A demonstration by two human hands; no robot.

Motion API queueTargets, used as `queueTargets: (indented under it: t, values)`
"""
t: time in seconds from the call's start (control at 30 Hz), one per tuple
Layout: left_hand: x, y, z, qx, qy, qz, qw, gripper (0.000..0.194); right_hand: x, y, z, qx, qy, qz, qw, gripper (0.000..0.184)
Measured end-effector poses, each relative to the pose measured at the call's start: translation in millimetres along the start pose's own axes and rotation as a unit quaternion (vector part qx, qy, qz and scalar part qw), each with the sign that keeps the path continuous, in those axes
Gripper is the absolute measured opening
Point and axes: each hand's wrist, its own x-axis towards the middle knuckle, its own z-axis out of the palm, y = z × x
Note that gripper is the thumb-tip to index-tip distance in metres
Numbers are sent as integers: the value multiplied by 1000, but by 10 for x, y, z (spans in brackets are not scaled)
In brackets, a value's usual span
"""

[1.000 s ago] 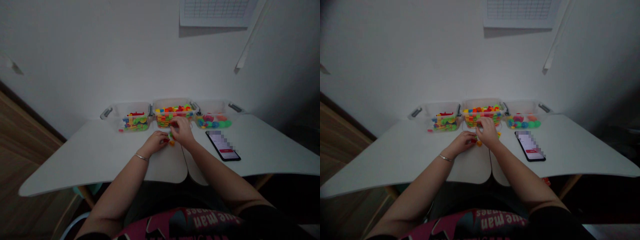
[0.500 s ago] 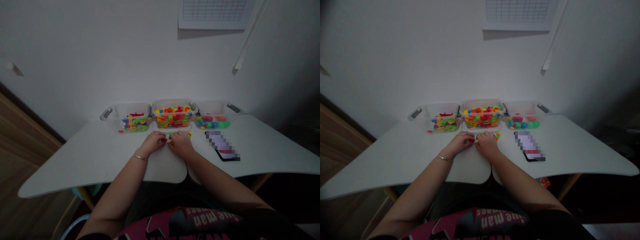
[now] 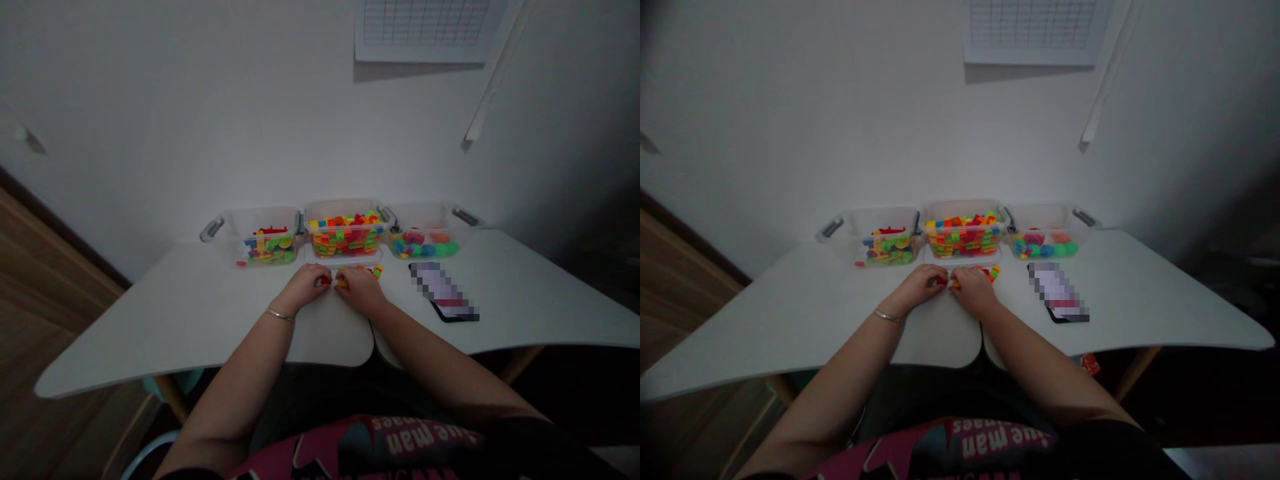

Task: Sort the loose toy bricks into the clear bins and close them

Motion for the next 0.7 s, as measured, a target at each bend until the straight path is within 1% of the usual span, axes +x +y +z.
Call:
queueTargets:
  t: [0.1,0.17,0.23,0.33,0.4,0.47,0.53,0.6,0.7]
  values:
    - [11,8,-12,-1,-4,-1,1000,12,33,37,12,53,41,18,998,10]
    - [20,8,-14,-1,-4,-4,1000,12,77,81,2,103,87,34,990,10]
    - [25,9,-14,-3,-7,-6,1000,13,132,127,-46,151,140,51,977,11]
    - [21,14,-12,-4,-2,-9,1000,14,230,195,-207,175,222,59,957,14]
    - [14,14,-8,-9,5,-8,1000,13,313,249,-353,157,270,56,948,15]
    - [7,9,-3,-16,9,-6,1000,13,417,317,-500,130,297,56,944,15]
    - [2,-4,2,-17,14,-6,1000,12,538,391,-617,106,297,54,947,17]
    - [0,-23,9,-14,19,-6,1000,12,659,455,-688,86,294,50,951,21]
    - [-3,-55,25,-12,22,-8,1000,11,787,496,-710,47,248,56,966,23]
